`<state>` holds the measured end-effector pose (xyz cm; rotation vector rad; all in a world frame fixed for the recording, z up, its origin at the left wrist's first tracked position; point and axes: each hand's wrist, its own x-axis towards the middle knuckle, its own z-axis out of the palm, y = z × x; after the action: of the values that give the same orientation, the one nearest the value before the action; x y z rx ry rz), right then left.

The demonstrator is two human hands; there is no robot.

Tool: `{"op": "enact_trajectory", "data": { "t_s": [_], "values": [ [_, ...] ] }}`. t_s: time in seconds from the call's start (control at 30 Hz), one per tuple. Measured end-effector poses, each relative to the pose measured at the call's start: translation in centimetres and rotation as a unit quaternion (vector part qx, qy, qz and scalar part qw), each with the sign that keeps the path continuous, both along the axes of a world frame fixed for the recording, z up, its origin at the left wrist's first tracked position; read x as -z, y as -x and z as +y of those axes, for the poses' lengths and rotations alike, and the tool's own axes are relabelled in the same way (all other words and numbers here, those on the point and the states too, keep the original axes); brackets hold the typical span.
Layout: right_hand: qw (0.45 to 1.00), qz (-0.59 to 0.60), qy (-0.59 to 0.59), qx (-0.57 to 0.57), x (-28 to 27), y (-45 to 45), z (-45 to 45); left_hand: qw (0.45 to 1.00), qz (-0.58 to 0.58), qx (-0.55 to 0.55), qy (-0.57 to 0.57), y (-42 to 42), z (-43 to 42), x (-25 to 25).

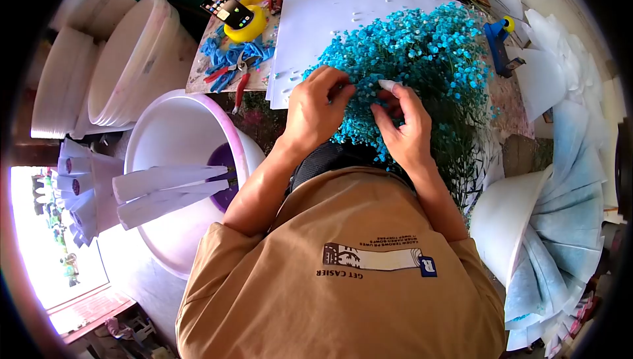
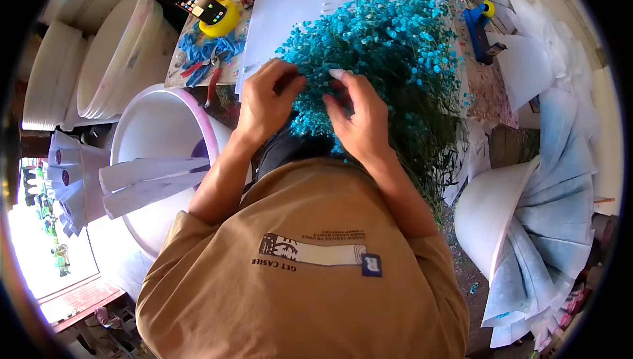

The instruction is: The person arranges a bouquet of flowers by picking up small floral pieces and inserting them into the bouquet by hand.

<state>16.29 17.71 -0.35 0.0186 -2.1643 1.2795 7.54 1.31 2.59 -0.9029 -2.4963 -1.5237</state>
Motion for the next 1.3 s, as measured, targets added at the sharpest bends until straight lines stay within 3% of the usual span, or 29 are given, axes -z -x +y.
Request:
{"op": "enact_trajectory", "data": {
  "t_s": [0.13,0.2,0.27,0.4,0.47,0.57,0.6,0.67,0.83,0.93,1.03,1.1,1.3],
  "values": [
    [1.000,-0.018,0.009,-0.010,-0.2,-0.2,0.3,0.997,0.013,-0.020,-0.080,0.6,-0.5,0.7],
    [0.999,-0.020,0.022,-0.014,0.2,-0.1,0.4,0.953,-0.130,-0.016,-0.272,0.3,-0.6,0.4],
    [0.999,-0.036,0.030,-0.027,0.4,-0.1,0.5,0.898,-0.274,0.023,-0.344,0.3,-2.1,-0.8],
    [0.999,-0.023,-0.003,-0.047,-1.1,-0.4,0.4,0.848,-0.422,0.055,-0.315,-1.9,-1.8,-2.4],
    [0.996,-0.001,-0.085,-0.034,-1.0,-0.2,0.4,0.884,-0.406,0.095,-0.211,-2.0,-1.8,-0.9],
    [0.990,0.012,-0.137,0.014,0.2,-0.1,0.5,0.954,-0.274,0.072,-0.096,-2.0,-0.8,1.7],
    [0.990,0.013,-0.140,0.015,0.5,0.0,0.6,0.954,-0.273,0.073,-0.099,-2.0,-0.7,1.8],
    [0.999,0.032,-0.020,-0.001,1.0,0.1,0.6,0.974,-0.218,0.049,-0.024,-1.8,-0.6,2.1],
    [0.981,-0.042,0.184,-0.053,1.0,0.3,2.0,0.984,-0.174,0.018,-0.023,-2.3,0.0,1.3],
    [0.972,-0.064,0.219,-0.051,0.7,0.3,1.8,0.992,-0.125,0.010,-0.014,-2.5,0.7,0.2],
    [0.979,-0.063,0.188,-0.040,0.8,0.3,1.7,0.998,-0.061,-0.009,-0.010,-2.0,1.3,0.0],
    [0.979,-0.061,0.188,-0.045,1.2,0.4,1.7,0.998,-0.042,-0.017,0.052,-1.6,1.4,0.0],
    [0.983,-0.063,0.169,-0.042,1.2,0.2,1.4,0.987,-0.081,-0.013,0.139,-1.1,1.7,-0.9]
  ]
}}
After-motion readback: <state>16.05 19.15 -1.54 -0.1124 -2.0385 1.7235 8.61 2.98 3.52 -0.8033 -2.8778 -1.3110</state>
